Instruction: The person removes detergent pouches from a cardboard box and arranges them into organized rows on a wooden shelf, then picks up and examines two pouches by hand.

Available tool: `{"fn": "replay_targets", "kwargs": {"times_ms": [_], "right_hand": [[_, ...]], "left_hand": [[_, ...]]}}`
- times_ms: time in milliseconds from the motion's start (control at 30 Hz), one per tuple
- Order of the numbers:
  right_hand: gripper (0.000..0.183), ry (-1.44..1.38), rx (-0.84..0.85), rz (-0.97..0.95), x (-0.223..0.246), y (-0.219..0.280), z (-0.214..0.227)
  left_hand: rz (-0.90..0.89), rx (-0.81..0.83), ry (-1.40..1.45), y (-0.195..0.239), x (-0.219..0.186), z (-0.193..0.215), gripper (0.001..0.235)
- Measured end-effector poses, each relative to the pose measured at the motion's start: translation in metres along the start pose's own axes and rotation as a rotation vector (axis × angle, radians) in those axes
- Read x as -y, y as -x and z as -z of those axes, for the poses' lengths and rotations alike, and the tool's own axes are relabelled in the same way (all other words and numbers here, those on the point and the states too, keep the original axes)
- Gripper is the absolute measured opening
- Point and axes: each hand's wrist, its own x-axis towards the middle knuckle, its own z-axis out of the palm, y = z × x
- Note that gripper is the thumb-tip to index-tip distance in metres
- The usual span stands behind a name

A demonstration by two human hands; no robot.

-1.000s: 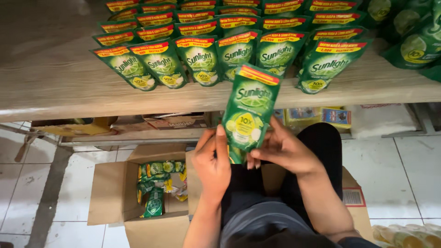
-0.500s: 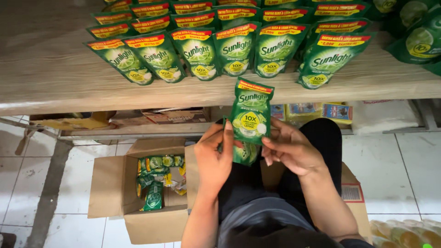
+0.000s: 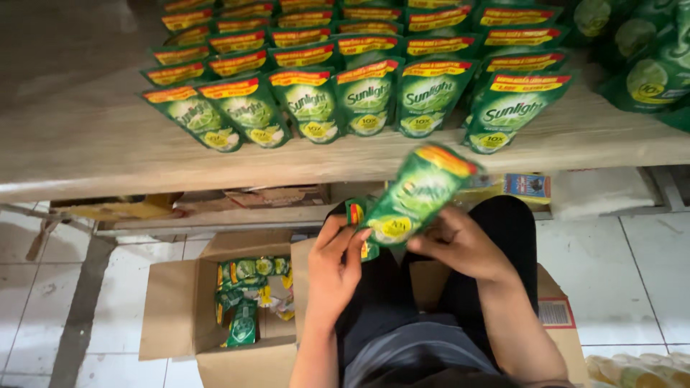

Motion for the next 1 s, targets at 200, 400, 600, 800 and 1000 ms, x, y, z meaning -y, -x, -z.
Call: {"fn": "replay_targets", "kwargs": {"times_ms": [200,400,600,800,1000], "right_hand": [[0.020,-0.168,-0.345,-0.030,0.019,0.000,0.025],[0.020,0.187,-0.349,0.122,0.100,0.002,0.041],[0.020,0.579,-0.339,0.250,0.136,-0.020,0.038],[0.018,0.682,-0.244,0.384,0.139,-0.075,0.044],[0.014,0.698,-0.241,0.429,0.130,-0.090,0.052]], "left_hand": [[0.018,0.031,0.090,-0.002,0.004,-0.026,0.006],[0.138,0.103,0.140,-0.014,0.006,-0.033,0.008],[0.091,0.172,0.033,-0.025,0.006,-0.015,0.018],[-0.005,0.156,-0.084,-0.033,0.008,0.003,0.019],[0.010,0.112,-0.150,-0.039,0.004,0.018,0.021]]}}
